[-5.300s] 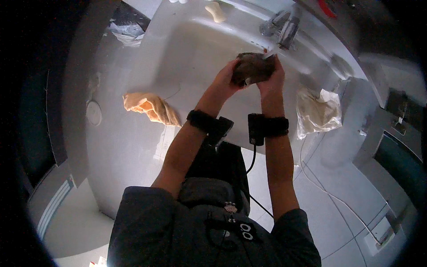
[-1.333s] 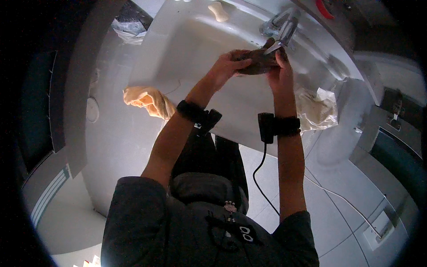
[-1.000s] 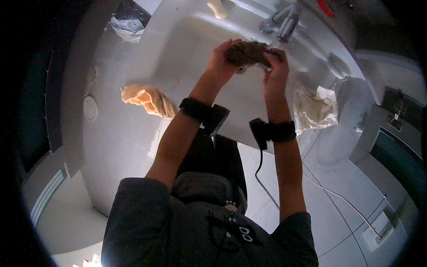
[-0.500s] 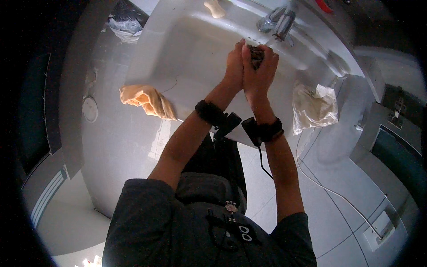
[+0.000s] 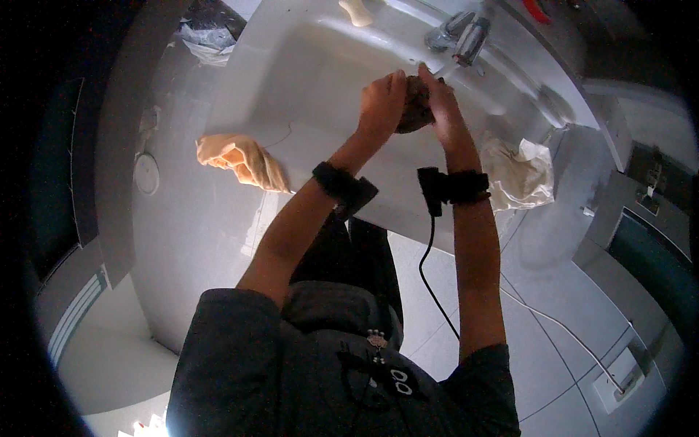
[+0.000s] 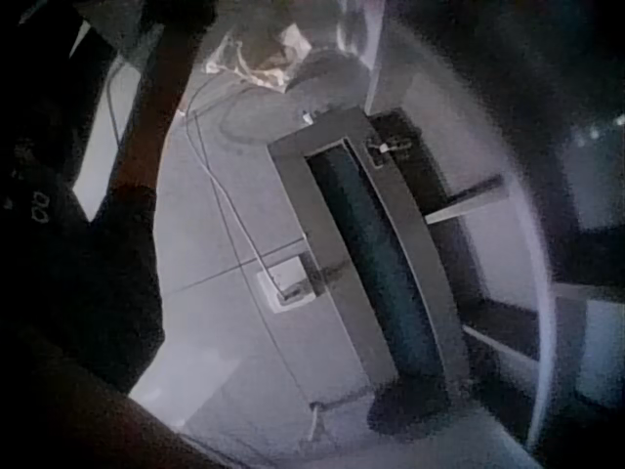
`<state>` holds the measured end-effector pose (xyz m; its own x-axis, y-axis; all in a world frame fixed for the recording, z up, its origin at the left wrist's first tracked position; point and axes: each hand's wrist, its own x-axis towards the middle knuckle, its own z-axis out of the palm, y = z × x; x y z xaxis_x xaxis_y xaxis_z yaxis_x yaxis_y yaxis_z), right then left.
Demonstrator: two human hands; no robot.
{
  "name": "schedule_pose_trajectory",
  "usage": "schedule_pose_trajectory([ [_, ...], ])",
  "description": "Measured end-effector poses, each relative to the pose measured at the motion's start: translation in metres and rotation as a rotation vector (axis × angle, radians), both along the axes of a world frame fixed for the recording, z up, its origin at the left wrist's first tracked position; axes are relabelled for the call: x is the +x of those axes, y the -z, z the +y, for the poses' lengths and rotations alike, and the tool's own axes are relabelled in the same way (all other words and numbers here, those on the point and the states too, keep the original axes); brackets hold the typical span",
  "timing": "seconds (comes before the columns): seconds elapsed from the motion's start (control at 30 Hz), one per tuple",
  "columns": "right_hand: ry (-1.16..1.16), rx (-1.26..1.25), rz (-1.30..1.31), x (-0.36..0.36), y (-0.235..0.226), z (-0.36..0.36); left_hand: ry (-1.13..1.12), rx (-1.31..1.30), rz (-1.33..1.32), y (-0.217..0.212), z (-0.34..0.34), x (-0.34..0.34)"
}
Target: The person wipes the underside and legs of a black plastic chair with a cloth, then walks to a sink and rinses the cloth under running water. The person scrubs the cloth repeatedly under the tap and wrings it out.
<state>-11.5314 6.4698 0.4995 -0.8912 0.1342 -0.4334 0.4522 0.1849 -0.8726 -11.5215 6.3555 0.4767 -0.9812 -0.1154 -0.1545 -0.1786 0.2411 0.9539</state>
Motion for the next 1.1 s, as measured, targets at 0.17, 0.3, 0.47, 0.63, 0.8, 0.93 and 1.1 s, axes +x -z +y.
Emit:
schedule_pose_trajectory([
  [0.17,-0.085,-0.259,-0.066,0.016,-0.015,0.026,0.002,0.368,-0.255,-0.004,-0.027,-0.009],
  [0.3,-0.254,-0.367,-0.123,0.023,-0.017,0.037,0.095,0.672,-0.207,-0.003,-0.038,-0.012],
  [0.47,-0.495,0.067,0.167,0.022,0.005,0.046,0.444,0.466,-0.086,-0.026,-0.036,-0.014],
  [0.63,-0.454,0.419,0.249,0.014,0.006,0.034,0.289,0.334,0.093,-0.039,-0.035,-0.014],
  [0.8,-0.039,-0.068,0.102,0.009,0.01,0.034,0.302,-0.236,0.375,-0.02,-0.046,-0.018],
  [0.93,0.062,-0.402,0.147,0.013,-0.022,0.023,0.297,-0.216,0.246,0.005,-0.06,-0.012],
  [1.1,0.03,-0.378,0.368,0.01,-0.025,-0.008,0.237,-0.124,0.128,0.067,-0.062,0.008],
])
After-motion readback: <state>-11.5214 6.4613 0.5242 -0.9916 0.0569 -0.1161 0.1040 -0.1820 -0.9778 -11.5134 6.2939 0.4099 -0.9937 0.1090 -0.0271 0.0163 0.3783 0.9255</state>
